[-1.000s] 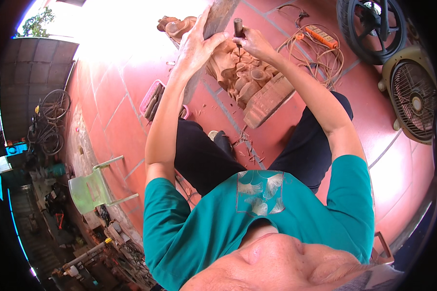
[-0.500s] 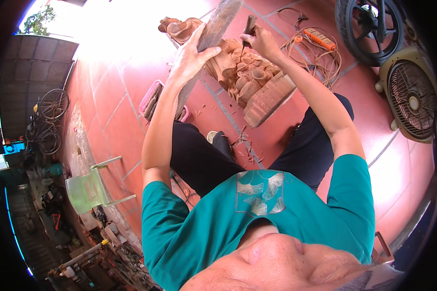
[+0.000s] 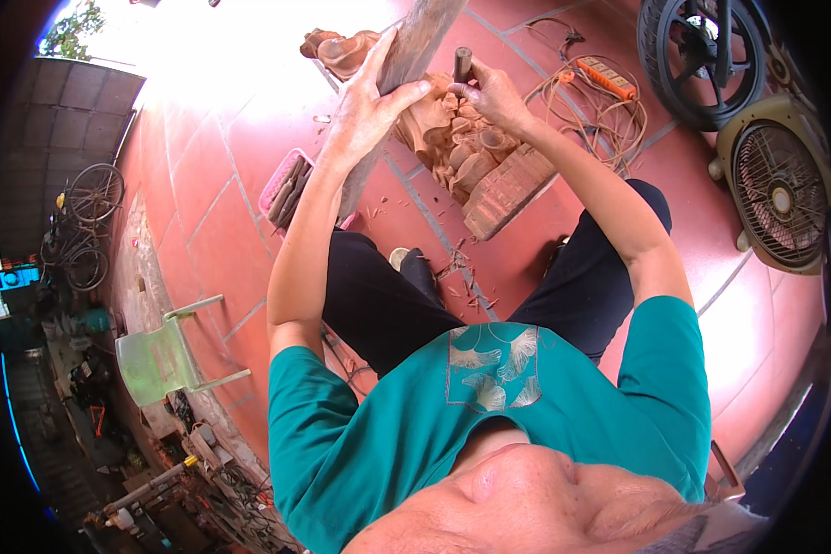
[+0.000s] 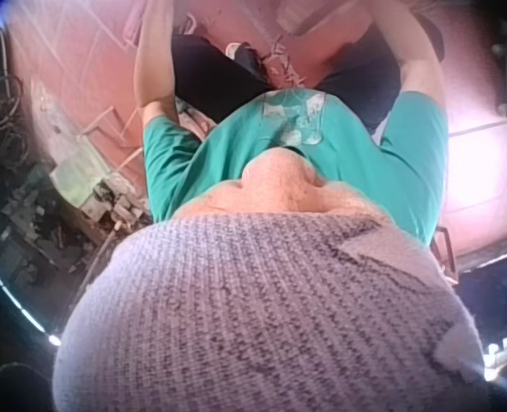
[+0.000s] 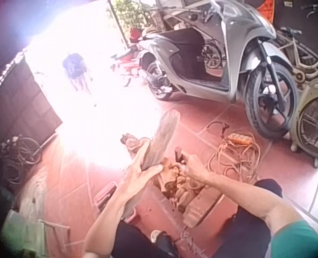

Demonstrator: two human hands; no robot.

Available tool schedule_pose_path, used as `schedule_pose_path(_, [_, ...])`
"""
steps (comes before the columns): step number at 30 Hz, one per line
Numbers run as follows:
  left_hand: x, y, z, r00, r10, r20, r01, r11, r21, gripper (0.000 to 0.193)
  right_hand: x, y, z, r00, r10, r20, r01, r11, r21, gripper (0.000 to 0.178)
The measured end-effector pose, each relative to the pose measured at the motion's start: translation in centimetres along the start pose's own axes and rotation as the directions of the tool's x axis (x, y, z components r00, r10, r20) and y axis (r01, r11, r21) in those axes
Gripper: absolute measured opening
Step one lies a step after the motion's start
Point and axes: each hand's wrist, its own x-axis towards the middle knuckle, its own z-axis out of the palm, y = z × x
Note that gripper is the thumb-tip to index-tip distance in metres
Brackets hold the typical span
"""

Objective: The person carves a wooden sculpture using a chisel and mallet. They repeatedly strike the chisel to shape the wood, occasionally pausing to adjust the tool or inspect the work.

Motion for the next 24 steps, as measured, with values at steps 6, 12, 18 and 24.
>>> schedule_pose_path(6, [0.4,-1.0,0.7,0.997,0.016,0.080,-0.038,0.958,0.286,0.088,-0.2,-0.7,-0.3,1.000,-0.008,0.029,0.011,0.995,-0.104,0.020])
schedule_pose_path(12, [0.4,-1.1,0.4,0.998,0.067,0.021,-0.070,0.964,0.258,0.084,-0.2,-1.2,-0.6,0.998,0.029,0.063,-0.029,1.000,-0.004,0.022])
schedule_pose_path(18, [0.4,-1.1,1.5,0.987,-0.108,0.116,0.054,0.917,0.395,0.084,0.2,0.3,0.3,0.999,-0.010,0.045,0.013,0.997,-0.075,0.028])
schedule_pose_path(24, [-0.4,-1.5,-0.3,0.990,-0.124,0.070,0.087,0.916,0.391,0.084,1.7,2.7,-1.6,0.979,0.143,-0.146,-0.147,0.989,-0.016,0.035])
